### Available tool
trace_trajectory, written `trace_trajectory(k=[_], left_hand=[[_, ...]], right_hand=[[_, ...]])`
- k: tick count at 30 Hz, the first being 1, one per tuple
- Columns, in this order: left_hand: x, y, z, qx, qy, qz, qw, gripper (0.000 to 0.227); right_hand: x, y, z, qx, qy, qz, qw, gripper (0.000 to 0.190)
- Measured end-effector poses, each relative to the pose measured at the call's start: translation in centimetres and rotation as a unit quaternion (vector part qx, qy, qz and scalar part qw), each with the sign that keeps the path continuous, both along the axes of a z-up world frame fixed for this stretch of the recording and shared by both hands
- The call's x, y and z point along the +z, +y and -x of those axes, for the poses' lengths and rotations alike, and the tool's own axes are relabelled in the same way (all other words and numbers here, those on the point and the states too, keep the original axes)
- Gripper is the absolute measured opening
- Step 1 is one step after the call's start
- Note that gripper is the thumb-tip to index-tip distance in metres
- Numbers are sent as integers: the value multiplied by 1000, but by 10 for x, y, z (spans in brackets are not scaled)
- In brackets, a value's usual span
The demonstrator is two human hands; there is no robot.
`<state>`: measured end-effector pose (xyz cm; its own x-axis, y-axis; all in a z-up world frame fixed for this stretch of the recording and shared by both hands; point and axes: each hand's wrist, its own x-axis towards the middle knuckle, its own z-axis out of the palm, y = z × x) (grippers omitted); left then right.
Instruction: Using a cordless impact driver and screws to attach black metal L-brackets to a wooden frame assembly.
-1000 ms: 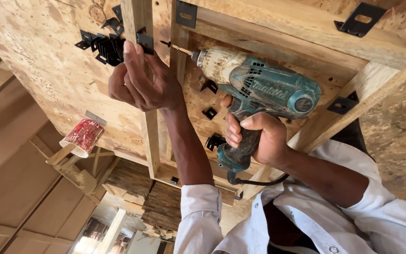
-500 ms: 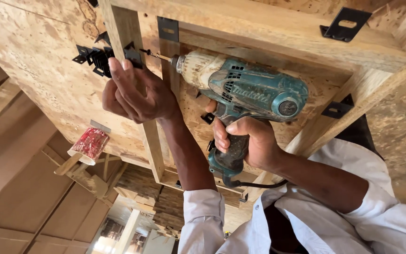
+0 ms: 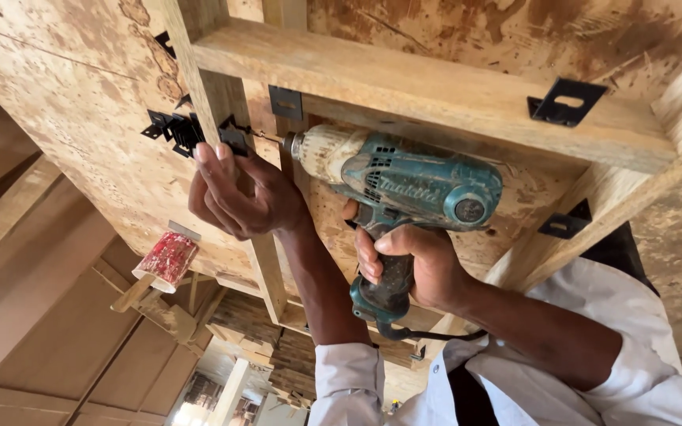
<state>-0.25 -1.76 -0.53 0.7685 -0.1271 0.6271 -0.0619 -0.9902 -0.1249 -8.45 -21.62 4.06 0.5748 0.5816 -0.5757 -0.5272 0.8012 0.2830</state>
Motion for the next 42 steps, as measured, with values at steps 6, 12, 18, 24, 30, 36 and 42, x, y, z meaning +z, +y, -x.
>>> trace_trajectory(k=[6,12,18,24,30,36,42], left_hand=[[0,3,4,2,4,-32,999,26],[1,6,5,-11,8,-58,998,26],[0,0,3,-3,4,-50,999,28],[-3,1,3,2,-8,-55,998,24],[-2,0,2,6,-5,-63,998,25],[0,-4,1,13,2,-67,998,26],[0,-5,1,2,5,-50,999,25]], right_hand=[[-6,2,4,-2,17,-24,1000,51],[-5,3,4,-7,27,-31,999,51],[-9,4,8,0,28,-45,999,52],[-12,3,6,10,42,-51,998,44],[-9,1,-2,-11,20,-50,998,51],[-7,1,-3,0,54,-69,996,52],[-8,0,-2,-1,30,-61,998,50]])
